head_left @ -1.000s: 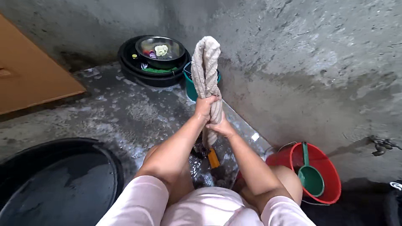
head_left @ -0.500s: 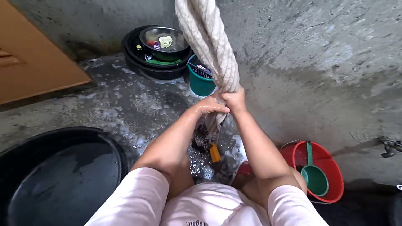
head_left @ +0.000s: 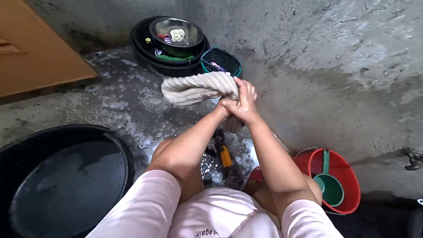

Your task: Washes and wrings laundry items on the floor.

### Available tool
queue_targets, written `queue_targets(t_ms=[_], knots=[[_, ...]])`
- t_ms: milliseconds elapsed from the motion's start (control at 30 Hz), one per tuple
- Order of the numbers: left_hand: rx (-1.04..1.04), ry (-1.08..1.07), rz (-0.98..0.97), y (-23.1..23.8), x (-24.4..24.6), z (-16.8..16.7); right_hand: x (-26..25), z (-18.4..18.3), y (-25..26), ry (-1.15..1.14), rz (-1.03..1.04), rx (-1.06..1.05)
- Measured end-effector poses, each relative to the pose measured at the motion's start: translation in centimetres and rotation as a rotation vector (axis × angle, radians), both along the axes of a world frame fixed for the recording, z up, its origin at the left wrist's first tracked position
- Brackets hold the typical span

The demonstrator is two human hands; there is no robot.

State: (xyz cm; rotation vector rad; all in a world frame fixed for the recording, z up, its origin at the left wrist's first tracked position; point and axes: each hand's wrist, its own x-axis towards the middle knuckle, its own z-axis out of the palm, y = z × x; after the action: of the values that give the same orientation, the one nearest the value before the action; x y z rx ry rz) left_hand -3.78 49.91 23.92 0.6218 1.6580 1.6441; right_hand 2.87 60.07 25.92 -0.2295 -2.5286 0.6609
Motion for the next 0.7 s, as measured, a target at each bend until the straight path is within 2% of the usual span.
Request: queue_targets(t_ms=[100,133,200,300,400,567,700], knots=[[0.118,-0.187,0.195,1.6,-1.1,-1.3,1.4,-4.3,1.1,-0.010,0.187,-0.484],[0.213,-0.246,0.213,1.8,-1.4,-1.8,1.8,-5.3,1.0,-0.054,0.178,-0.623],[0.288,-0.266,0.196,2.0,-1.0,-2.4,2.3,-7.0,0.9,-0.111,0.090,-0.749],[0.278,-0.181,0.153,2.2,-0.1,-2.7,2.4,-7.9,0.7,-0.079,0.005,-0.781],[0.440,-0.148,0.059,2.5,-0.1,-3.2,2.4,-7.7,0.1,-0.011,-0.040,-0.761],[0.429,-0.340,0.284,3.0,0.5,-2.3,2.3,-7.4,-0.7,-0.026,-0.118,-0.728],[0.379,-0.366,0.387,3.2,1.0,-2.0,2.8,-7.4,-1.5,-0.003,-0.145,-0.711]])
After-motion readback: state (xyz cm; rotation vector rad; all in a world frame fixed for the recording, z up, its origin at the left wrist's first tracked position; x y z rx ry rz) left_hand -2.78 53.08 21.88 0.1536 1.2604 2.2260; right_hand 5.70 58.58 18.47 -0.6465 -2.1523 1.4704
